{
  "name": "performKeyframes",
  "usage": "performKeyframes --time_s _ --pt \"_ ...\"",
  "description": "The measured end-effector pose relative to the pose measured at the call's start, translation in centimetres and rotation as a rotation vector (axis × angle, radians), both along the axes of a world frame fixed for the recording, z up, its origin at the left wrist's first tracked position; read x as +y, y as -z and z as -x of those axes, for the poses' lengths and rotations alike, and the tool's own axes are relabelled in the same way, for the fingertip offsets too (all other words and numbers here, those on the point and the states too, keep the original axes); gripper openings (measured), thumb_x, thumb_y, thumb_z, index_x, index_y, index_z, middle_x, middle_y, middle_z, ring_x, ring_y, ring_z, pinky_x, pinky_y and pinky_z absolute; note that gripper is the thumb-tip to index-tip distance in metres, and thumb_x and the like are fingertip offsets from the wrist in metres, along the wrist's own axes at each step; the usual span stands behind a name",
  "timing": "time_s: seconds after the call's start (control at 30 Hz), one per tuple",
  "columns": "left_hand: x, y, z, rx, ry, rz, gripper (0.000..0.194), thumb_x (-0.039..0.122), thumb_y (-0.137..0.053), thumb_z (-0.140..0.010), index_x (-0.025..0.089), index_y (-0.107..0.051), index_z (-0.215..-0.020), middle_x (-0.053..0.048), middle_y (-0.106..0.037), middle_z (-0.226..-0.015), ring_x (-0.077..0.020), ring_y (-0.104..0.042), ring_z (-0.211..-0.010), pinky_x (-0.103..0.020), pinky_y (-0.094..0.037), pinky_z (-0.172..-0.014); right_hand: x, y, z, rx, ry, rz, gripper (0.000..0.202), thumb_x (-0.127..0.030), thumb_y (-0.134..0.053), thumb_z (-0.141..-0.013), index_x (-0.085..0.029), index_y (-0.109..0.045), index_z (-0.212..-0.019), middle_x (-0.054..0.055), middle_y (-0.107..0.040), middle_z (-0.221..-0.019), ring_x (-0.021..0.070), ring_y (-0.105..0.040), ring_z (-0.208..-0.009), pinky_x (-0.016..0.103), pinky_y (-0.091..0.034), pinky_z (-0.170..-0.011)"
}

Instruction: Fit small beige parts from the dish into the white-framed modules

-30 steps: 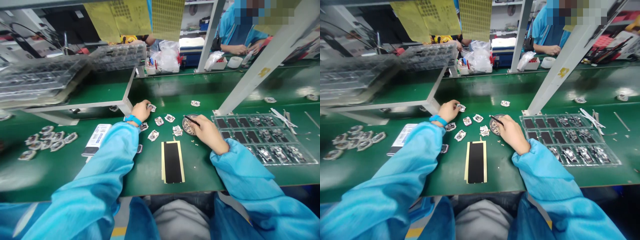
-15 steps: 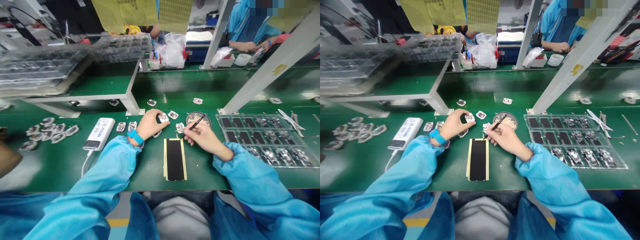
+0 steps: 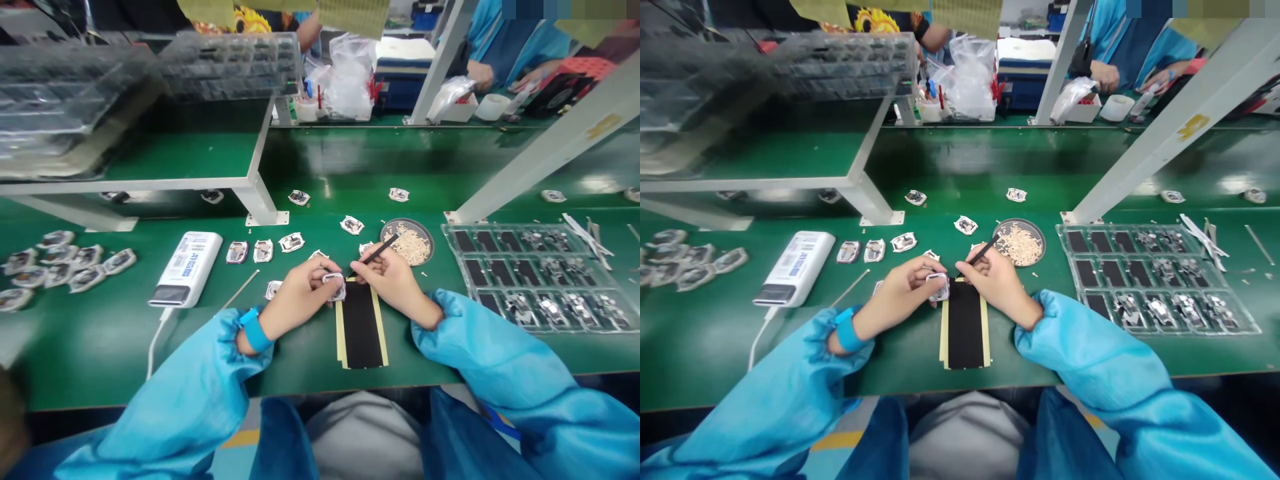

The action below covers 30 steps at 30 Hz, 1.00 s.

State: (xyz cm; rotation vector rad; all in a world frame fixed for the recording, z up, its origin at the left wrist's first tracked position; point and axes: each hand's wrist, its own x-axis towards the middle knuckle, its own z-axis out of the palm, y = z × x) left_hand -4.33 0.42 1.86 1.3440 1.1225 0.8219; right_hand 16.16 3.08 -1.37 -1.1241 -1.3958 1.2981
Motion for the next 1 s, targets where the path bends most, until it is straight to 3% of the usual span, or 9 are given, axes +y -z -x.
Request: performKeyframes --time_s 0.17,0.3,0.57,0.7,1.0 --pt "-0.4 0.9 0.3 0.269 0.032 -0.197 0.012 0.028 -0.061 -0.094 0.025 -0.061 -0.105 0.000 -0.072 -0.083 -0.0173 -0.068 -0.070 -0.029 -0.054 -0.064 -0.2 0.1 0.0 -0.118 0.037 -0.052 0.034 -0.047 -0.077 -0.082 -0.022 -0.055 -0.089 -0.002 -0.063 -0.066 0.0178 -0.069 -0.058 0.031 -0.059 -0.055" --pt "-0.3 0.9 0.5 0.330 0.055 -0.225 0.012 0.029 -0.058 -0.096 0.026 -0.061 -0.107 0.001 -0.070 -0.077 -0.0170 -0.067 -0.065 -0.027 -0.050 -0.059 -0.3 0.1 0.1 -0.166 0.045 -0.064 0.034 -0.048 -0.078 -0.081 -0.022 -0.057 -0.087 -0.001 -0.063 -0.064 0.0183 -0.069 -0.059 0.031 -0.059 -0.053" --pt "-0.2 0.6 0.4 0.340 0.067 -0.183 0.014 0.032 -0.056 -0.097 0.024 -0.060 -0.108 0.002 -0.069 -0.076 -0.0160 -0.066 -0.066 -0.026 -0.049 -0.063 0.0 -0.9 -0.4 0.146 0.035 0.109 0.043 -0.049 -0.082 -0.077 -0.021 -0.051 -0.087 0.000 -0.071 -0.072 0.0155 -0.072 -0.061 0.028 -0.061 -0.059" --pt "-0.1 0.8 0.4 0.313 0.058 -0.174 0.015 0.032 -0.058 -0.096 0.023 -0.060 -0.107 0.001 -0.069 -0.077 -0.0160 -0.066 -0.065 -0.026 -0.049 -0.062 -0.7 -1.5 -0.5 0.105 0.022 -0.043 0.029 -0.038 -0.080 -0.083 -0.021 -0.058 -0.087 0.001 -0.070 -0.077 0.0159 -0.072 -0.068 0.029 -0.061 -0.066" --pt "-0.1 1.2 0.3 0.306 0.047 -0.152 0.014 0.033 -0.058 -0.096 0.025 -0.059 -0.107 0.002 -0.069 -0.077 -0.0157 -0.066 -0.065 -0.026 -0.048 -0.060 -1.1 -1.7 -0.2 -0.266 0.030 -0.495 0.008 -0.024 -0.075 -0.088 -0.021 -0.068 -0.088 0.003 -0.071 -0.084 0.0166 -0.069 -0.078 0.030 -0.058 -0.069"
